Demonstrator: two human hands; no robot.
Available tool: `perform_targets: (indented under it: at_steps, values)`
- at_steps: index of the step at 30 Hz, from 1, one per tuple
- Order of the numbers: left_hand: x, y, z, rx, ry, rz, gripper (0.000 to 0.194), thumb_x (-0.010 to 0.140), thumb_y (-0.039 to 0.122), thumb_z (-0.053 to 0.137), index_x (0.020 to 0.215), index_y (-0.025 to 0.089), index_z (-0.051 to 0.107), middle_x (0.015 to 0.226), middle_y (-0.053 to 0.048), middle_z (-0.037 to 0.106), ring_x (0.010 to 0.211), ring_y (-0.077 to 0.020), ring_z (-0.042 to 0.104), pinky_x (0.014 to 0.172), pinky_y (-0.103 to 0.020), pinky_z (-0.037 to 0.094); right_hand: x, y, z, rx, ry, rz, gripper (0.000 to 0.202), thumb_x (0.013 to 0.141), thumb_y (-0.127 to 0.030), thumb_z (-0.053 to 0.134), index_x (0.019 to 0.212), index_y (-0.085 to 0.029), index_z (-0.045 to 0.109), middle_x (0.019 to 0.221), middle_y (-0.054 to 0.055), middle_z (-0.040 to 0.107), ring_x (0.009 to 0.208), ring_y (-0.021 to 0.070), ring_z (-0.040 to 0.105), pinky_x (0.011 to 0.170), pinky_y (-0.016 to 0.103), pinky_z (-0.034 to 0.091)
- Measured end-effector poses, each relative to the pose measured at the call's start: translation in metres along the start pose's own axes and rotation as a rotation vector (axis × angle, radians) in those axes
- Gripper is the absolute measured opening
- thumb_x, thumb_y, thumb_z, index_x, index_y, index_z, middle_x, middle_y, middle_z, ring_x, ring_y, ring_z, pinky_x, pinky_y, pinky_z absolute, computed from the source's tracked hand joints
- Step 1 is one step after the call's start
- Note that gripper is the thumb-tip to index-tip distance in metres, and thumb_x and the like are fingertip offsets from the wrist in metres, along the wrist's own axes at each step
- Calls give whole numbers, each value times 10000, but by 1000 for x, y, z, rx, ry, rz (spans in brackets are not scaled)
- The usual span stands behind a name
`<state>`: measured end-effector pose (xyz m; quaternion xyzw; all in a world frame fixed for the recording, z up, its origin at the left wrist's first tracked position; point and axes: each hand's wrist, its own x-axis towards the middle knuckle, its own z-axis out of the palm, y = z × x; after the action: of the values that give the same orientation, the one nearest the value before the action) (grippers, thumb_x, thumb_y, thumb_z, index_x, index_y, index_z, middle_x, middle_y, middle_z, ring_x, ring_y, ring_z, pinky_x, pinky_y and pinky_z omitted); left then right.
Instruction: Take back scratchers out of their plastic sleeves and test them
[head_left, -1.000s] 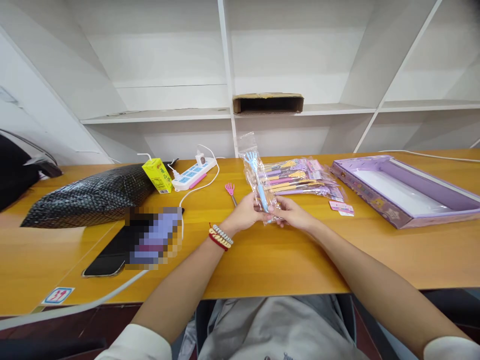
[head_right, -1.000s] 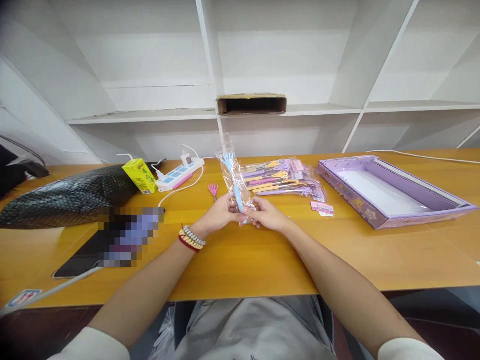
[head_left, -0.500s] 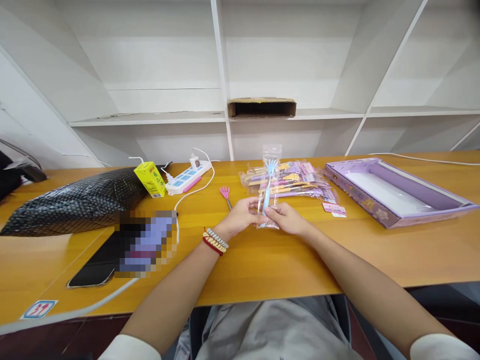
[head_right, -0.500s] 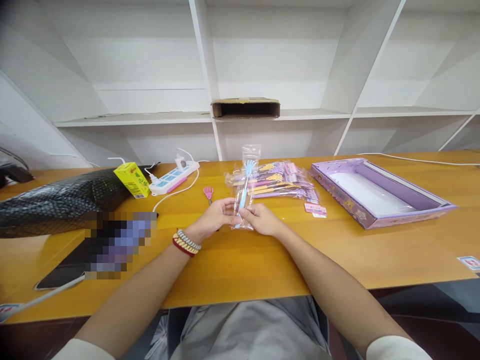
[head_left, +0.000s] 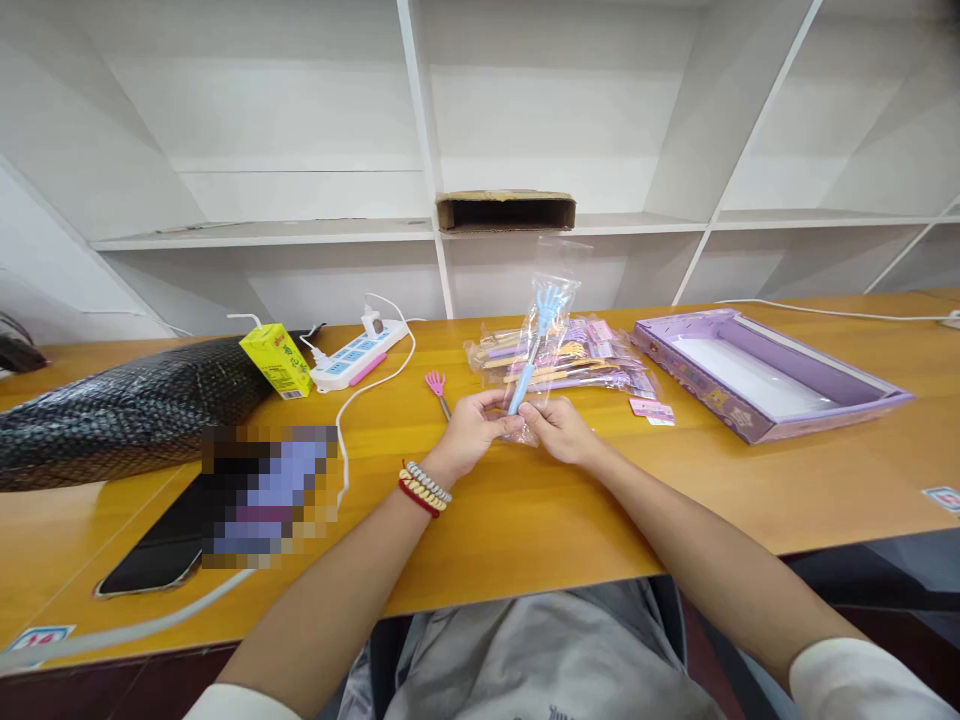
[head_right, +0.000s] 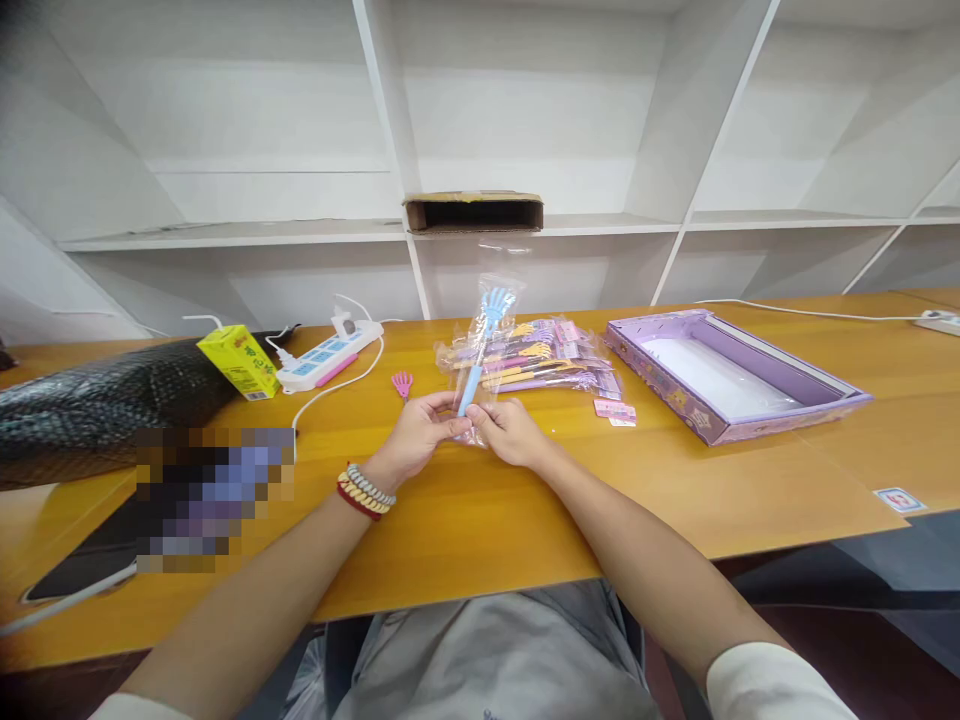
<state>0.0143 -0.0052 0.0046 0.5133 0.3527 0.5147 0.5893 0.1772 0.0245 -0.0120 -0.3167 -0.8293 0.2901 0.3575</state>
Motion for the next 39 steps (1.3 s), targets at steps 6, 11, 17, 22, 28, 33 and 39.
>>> perform_targets:
  at_steps: [6,11,17,22,28,33,39]
  values:
    - [4,0,-6,55,157,8,484,529,244,802,974,101,677,763,-49,671,636,-137,611,596,-292,542,1,4,-9,-30,-51,4,493,879,-513,332,568,-151,454,523,-29,378,514,72,325,510,213,266]
    - [10,1,-21,182,301,-2,523,504,233,807,989,84,681,753,-59,691,620,-132,608,637,-305,544,6,14,-51,-86,-403,136,282,715,-429,596,668,-154,553,575,-31,511,518,77,429,498,209,306]
    - [14,-2,-30,359,281,-89,465,506,231,794,944,103,702,826,-74,700,677,-156,620,619,-291,530,-7,63,-133,-547,-245,652,265,518,-291,701,752,-172,663,646,11,627,605,150,565,541,242,390]
    - [14,-7,-33,395,209,-140,433,520,225,778,928,102,700,780,-74,693,688,-177,630,612,-304,533,-27,93,-168,-636,-154,844,360,428,-250,744,777,-178,690,703,20,654,648,171,600,546,246,433]
    - [13,-3,-31,415,209,-167,385,533,196,761,898,99,686,779,-69,683,684,-172,630,583,-284,534,-26,91,-161,-536,-227,928,264,460,-196,715,720,-177,668,636,9,648,594,152,593,498,225,418]
    - [11,0,-28,432,200,-184,337,555,157,735,881,93,679,781,-62,679,656,-148,621,570,-256,527,-21,85,-156,-556,-221,913,215,477,-199,697,689,-184,664,603,1,636,574,140,580,490,217,408]
    - [9,6,-26,416,201,-230,324,553,144,732,869,97,677,763,-59,675,644,-149,625,574,-266,536,-17,82,-152,-584,-232,914,216,476,-198,692,687,-184,652,617,4,634,584,149,579,488,228,408]
